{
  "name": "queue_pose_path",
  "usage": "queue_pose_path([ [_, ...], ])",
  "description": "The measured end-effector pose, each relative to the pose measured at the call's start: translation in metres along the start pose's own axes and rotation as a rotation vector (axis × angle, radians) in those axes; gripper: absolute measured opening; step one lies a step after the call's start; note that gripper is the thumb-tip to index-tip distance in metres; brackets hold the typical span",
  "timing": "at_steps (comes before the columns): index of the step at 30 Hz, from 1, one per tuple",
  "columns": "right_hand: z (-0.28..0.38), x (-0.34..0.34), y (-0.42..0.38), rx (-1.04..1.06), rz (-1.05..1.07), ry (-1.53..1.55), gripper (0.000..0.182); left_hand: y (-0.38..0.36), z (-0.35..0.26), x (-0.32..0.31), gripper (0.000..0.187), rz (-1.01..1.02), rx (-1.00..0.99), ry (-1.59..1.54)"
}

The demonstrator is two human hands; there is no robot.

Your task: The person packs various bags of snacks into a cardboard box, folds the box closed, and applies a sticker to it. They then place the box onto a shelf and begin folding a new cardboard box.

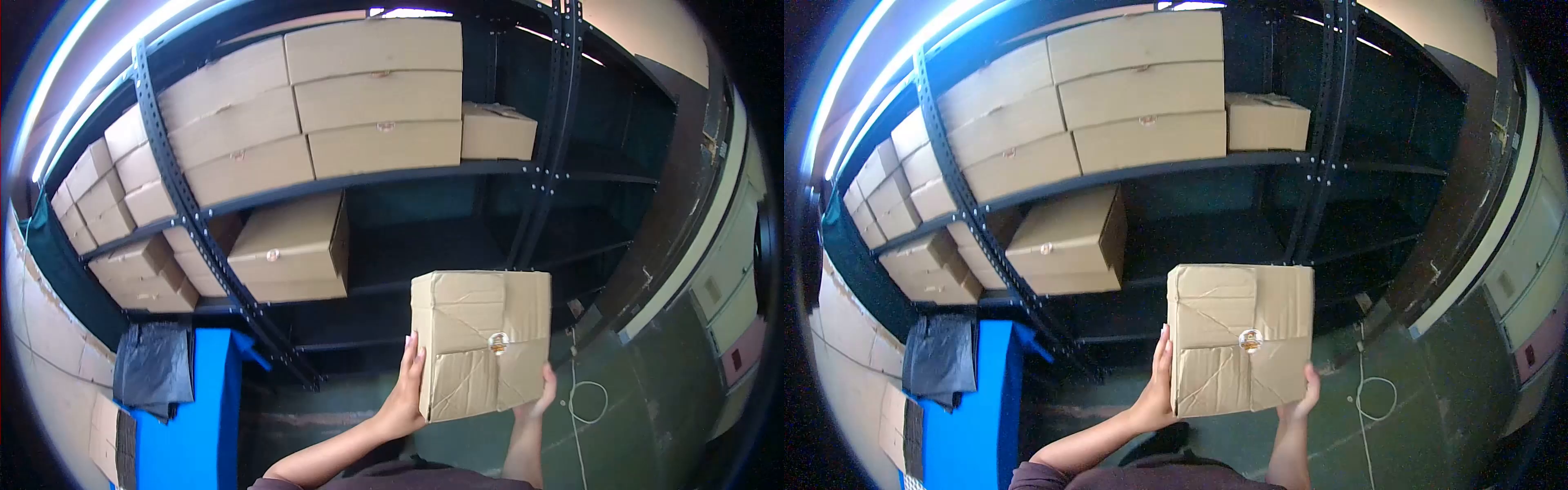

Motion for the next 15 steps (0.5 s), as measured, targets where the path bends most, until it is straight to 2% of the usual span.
queue_pose_path([
  [1,0.003,-0.023,0.006,0.1,0.03,0.108,0.056,0.015,0.006,0.013,0.112,0.01,-0.032,0.019],
  [2,-0.006,-0.02,0.016,0.182,-0.025,0.084,0.07,0.028,0.016,0.026,0.112,0.022,-0.048,0.027],
  [3,-0.009,-0.029,0.031,0.199,-0.021,0.095,0.07,0.044,0.026,0.037,0.11,0.029,-0.088,0.007],
  [5,-0.006,-0.05,0.051,0.466,0.053,0.208,0.073,0.074,0.044,0.053,0.109,0.033,-0.134,-0.016],
  [6,-0.003,-0.068,0.06,0.473,0.031,0.173,0.083,0.088,0.05,0.062,0.107,0.005,-0.195,-0.028],
  [7,-0.001,-0.075,0.077,0.483,0.029,0.18,0.083,0.103,0.055,0.071,0.105,-0.023,-0.255,-0.041],
  [9,0.014,-0.104,0.097,0.701,0.711,0.371,0.084,0.135,0.066,0.084,0.107,0.016,-0.285,-0.047],
  [11,0.041,-0.128,0.132,0.803,0.782,0.357,0.085,0.176,0.072,0.093,0.109,0.02,-0.441,-0.048],
  [14,0.093,-0.161,0.162,1.051,0.936,0.305,0.089,0.245,0.077,0.102,0.107,0.072,-0.412,0.025],
  [15,0.112,-0.169,0.169,1.128,0.995,0.271,0.091,0.267,0.078,0.105,0.103,0.027,-0.445,0.083],
])
Point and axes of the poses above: each hand's wrist, its own y-axis towards the middle knuckle, its own x-axis out of the back of the hand, z = x × y, the point moved 5 cm from there along y, towards the middle knuckle, and after that the axes turned 12 degrees about -x, right-handed, at the moved point
